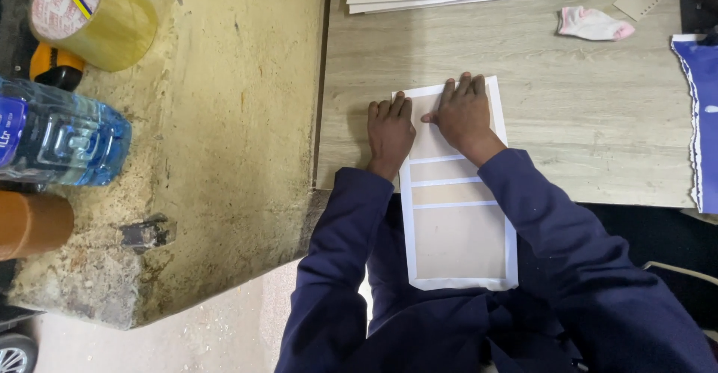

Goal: Assembling paper folders by applying adhesive to pre-cut templates and folding the edges.

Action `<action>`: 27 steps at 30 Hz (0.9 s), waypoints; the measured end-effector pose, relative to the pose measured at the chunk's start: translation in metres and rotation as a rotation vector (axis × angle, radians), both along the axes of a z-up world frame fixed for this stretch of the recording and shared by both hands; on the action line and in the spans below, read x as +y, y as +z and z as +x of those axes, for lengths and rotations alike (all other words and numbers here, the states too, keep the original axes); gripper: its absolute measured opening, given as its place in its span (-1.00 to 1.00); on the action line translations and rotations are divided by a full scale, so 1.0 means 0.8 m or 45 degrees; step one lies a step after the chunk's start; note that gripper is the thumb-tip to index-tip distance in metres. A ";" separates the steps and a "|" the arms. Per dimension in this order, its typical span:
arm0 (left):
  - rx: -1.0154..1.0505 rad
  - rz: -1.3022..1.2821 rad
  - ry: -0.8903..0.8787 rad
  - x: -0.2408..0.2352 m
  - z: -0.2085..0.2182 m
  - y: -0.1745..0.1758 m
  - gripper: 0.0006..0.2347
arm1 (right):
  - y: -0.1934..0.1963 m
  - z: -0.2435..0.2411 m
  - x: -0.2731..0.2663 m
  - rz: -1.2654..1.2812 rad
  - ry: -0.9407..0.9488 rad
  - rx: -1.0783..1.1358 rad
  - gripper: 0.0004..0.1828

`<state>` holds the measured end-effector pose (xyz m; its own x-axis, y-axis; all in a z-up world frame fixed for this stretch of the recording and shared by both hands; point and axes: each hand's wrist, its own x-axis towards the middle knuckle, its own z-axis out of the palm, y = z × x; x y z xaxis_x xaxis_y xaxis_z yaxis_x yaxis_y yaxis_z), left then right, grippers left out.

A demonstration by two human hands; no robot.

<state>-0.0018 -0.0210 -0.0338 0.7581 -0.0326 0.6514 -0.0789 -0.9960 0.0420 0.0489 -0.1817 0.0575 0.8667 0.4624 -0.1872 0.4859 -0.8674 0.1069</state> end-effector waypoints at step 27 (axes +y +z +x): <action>0.178 -0.252 -0.186 -0.014 0.014 0.004 -0.65 | -0.040 0.165 -0.185 1.441 0.260 0.242 -0.59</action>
